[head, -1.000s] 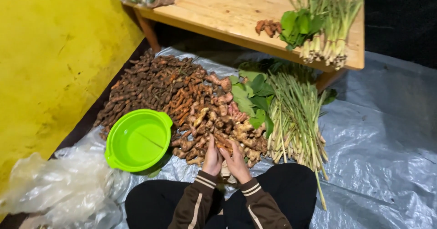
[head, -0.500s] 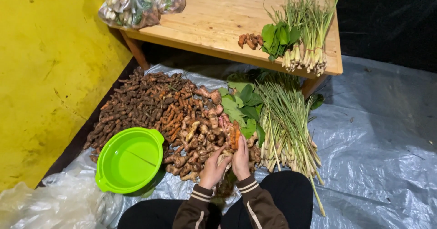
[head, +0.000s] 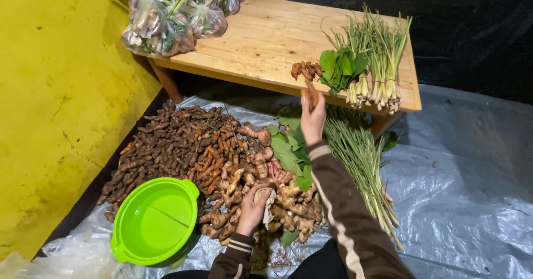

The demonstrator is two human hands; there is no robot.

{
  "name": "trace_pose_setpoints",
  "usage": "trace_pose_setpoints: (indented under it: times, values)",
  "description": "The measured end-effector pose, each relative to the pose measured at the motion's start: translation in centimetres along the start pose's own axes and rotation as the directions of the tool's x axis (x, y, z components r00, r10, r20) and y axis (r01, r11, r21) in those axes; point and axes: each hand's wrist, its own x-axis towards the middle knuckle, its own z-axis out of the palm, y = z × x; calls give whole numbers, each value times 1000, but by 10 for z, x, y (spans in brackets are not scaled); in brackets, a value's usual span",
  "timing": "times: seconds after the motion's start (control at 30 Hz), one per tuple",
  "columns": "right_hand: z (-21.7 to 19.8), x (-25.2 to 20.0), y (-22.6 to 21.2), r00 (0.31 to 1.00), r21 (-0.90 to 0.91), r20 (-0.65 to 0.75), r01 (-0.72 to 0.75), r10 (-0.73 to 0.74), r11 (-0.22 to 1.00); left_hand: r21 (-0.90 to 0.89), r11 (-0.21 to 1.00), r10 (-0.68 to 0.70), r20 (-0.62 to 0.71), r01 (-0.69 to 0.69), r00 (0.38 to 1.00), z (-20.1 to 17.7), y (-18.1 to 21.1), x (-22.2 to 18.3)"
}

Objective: The person sits on a tarp and cleans root vegetables, likely turmeric, using a cloth. They wipe each root individually and place the cleaned items on a nearby wooden table. The process is repeated for multiple roots throughout the clip.

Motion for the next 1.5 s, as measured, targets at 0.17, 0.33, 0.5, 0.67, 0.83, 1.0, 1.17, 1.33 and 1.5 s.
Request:
trace_pose_setpoints:
  times: [0.17, 0.33, 0.5, 0.67, 0.83, 1.0, 1.17, 1.33, 1.5]
  values:
    - [25, 96, 47, 947, -435, -52, 265, -318, 860, -63, 998, 10, 7, -9, 1000, 11, 8, 28]
    - [34, 162, 98, 833, -660, -65, 377, -550, 650, -207, 975, 80, -44, -87, 996, 17, 54, 66]
    - [27, 171, 95, 952, -643, -1, 233, -306, 729, -1, 923, 384, -35, -384, 923, 22, 75, 150]
    - [8, 158, 77, 952, -511, 101, 299, -289, 806, 138, 930, 343, 9, -340, 939, 37, 83, 198]
    - [-6, 174, 111, 860, -393, 59, 487, -507, 780, 237, 927, 264, 139, -291, 954, 49, 43, 205]
    - [-11, 189, 137, 828, -451, 102, 533, -552, 716, 264, 923, 252, 132, -279, 959, 55, 40, 213]
    - [-12, 154, 94, 829, -445, 178, 549, -531, 708, 285, 914, 267, 113, -289, 957, 63, 84, 218]
    - [-7, 159, 107, 858, -512, 225, 508, -462, 693, 263, 928, 242, 115, -264, 963, 70, 84, 203]
    - [-4, 128, 81, 845, -648, 122, 465, -520, 603, 205, 958, 188, 82, -201, 979, 59, 60, 172]
